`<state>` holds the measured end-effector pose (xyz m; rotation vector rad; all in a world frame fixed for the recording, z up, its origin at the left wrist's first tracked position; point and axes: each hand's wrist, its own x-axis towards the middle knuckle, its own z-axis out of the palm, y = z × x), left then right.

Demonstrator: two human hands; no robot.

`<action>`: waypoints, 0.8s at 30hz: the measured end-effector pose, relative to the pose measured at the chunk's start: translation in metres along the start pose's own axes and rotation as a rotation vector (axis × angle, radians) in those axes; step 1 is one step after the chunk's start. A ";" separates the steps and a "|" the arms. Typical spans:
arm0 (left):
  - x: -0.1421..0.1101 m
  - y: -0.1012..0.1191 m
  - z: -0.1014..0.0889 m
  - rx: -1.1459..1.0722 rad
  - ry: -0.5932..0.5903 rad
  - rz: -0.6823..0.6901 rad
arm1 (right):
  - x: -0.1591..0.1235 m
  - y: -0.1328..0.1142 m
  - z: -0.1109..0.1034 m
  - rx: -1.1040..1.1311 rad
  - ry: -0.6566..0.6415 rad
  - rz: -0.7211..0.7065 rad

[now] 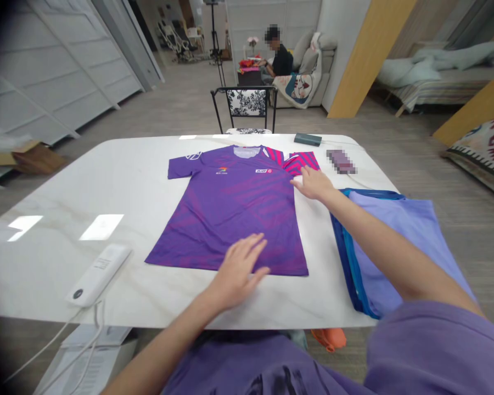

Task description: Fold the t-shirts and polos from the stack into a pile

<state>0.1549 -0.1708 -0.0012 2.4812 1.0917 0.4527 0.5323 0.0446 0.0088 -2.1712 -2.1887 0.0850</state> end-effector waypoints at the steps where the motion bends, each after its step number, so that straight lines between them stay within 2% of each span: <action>1: -0.010 -0.033 -0.014 0.060 0.051 -0.082 | -0.031 -0.018 0.001 0.034 0.009 -0.108; 2: -0.021 -0.066 -0.027 0.117 0.104 -0.160 | -0.064 -0.037 0.004 0.078 0.004 -0.208; 4: -0.047 -0.127 -0.044 0.222 0.187 -0.281 | -0.134 -0.074 0.017 0.177 0.008 -0.319; 6: -0.071 -0.171 -0.051 0.290 0.205 -0.367 | -0.194 -0.105 0.037 0.241 0.006 -0.359; 7: -0.081 -0.185 -0.050 0.314 0.196 -0.396 | -0.217 -0.116 0.048 0.257 0.002 -0.346; 9: -0.096 -0.196 -0.044 0.356 0.174 -0.428 | -0.249 -0.130 0.068 0.267 -0.003 -0.293; 11: -0.107 -0.192 -0.034 0.395 0.167 -0.435 | -0.269 -0.134 0.081 0.261 -0.010 -0.247; 13: -0.119 -0.181 -0.025 0.420 0.169 -0.434 | -0.284 -0.134 0.085 0.254 -0.037 -0.238; 15: -0.134 -0.170 -0.018 0.421 0.168 -0.424 | -0.295 -0.130 0.080 0.263 -0.087 -0.255; 17: -0.149 -0.163 -0.014 0.404 0.172 -0.407 | -0.290 -0.123 0.067 0.284 -0.112 -0.263; 19: -0.158 -0.163 -0.015 0.365 0.173 -0.386 | -0.260 -0.112 0.050 0.294 -0.068 -0.243; 21: -0.148 -0.173 -0.026 0.306 0.187 -0.372 | -0.200 -0.093 0.031 0.286 0.032 -0.198; 22: -0.134 -0.182 -0.035 0.268 0.207 -0.368 | -0.161 -0.081 0.022 0.284 0.081 -0.174; 24: -0.085 -0.210 -0.060 0.166 0.276 -0.362 | -0.075 -0.054 0.009 0.308 0.148 -0.099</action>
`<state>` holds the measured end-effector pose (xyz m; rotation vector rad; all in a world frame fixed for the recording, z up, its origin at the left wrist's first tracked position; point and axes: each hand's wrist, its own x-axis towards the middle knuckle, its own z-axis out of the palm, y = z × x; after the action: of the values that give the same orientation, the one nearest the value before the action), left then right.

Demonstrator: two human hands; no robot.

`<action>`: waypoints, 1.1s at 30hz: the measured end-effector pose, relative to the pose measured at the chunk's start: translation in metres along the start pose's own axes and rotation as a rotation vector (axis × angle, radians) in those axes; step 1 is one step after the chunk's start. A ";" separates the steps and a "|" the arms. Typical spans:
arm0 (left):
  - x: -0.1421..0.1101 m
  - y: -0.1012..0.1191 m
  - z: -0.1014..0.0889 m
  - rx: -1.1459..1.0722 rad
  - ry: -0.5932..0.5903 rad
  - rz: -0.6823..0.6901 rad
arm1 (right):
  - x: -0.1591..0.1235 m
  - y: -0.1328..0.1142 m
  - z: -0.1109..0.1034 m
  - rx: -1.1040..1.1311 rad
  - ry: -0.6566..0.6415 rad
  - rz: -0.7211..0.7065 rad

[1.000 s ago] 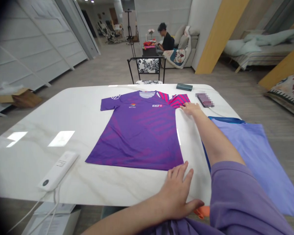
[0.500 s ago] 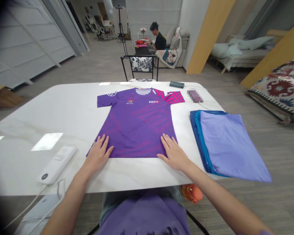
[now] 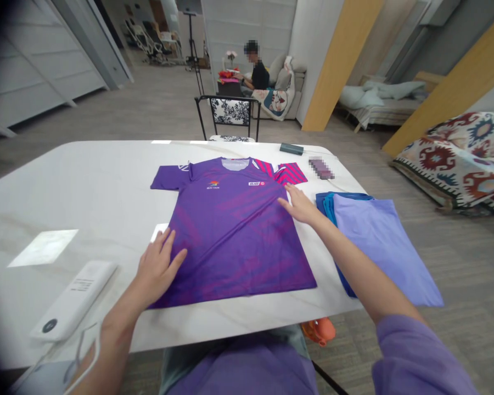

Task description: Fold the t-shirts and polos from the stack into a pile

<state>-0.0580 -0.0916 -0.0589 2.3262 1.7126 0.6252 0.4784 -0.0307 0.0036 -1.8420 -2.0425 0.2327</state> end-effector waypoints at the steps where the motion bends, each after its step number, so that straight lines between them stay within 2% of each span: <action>1: 0.039 -0.006 -0.003 -0.077 0.031 -0.001 | 0.042 0.017 -0.002 0.015 0.018 0.051; 3: 0.128 -0.020 -0.008 -0.240 0.086 -0.033 | 0.116 0.048 -0.001 0.017 0.041 0.146; 4: 0.172 -0.028 -0.010 -0.246 0.112 -0.058 | 0.146 0.062 0.003 0.006 0.045 0.184; 6: 0.253 -0.044 -0.008 -0.236 0.127 -0.085 | 0.190 0.088 0.014 -0.033 0.046 0.236; 8: 0.316 -0.059 -0.001 -0.211 0.105 -0.099 | 0.214 0.111 0.028 -0.073 0.027 0.254; 11: 0.371 -0.082 0.014 -0.156 0.051 -0.131 | 0.229 0.139 0.047 -0.129 -0.042 0.281; 14: 0.392 -0.101 0.025 -0.084 0.029 -0.191 | 0.233 0.161 0.055 -0.197 -0.082 0.423; 17: 0.396 -0.111 0.029 -0.036 0.039 -0.247 | 0.234 0.172 0.055 -0.245 -0.031 0.561; 19: 0.390 -0.109 0.028 -0.027 0.057 -0.278 | 0.230 0.172 0.056 -0.235 -0.003 0.594; 22: 0.370 -0.093 0.018 -0.031 0.096 -0.315 | 0.221 0.159 0.057 -0.216 0.039 0.567; 24: 0.349 -0.074 0.007 -0.030 0.112 -0.344 | 0.215 0.139 0.057 -0.232 0.070 0.520; 26: 0.319 -0.051 -0.006 -0.023 0.111 -0.383 | 0.211 0.107 0.057 -0.253 0.082 0.457; 28: 0.279 -0.027 -0.016 -0.015 0.095 -0.415 | 0.212 0.062 0.060 -0.260 0.097 0.355; 30: 0.226 -0.006 -0.025 -0.005 0.076 -0.430 | 0.214 0.004 0.067 -0.241 0.115 0.215; 33: 0.127 0.015 -0.037 0.064 0.075 -0.450 | 0.221 -0.097 0.082 -0.147 0.072 -0.004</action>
<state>-0.0296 0.0200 0.0085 1.8698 2.2185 0.5806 0.3425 0.1850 0.0010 -1.9023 -2.0631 0.0147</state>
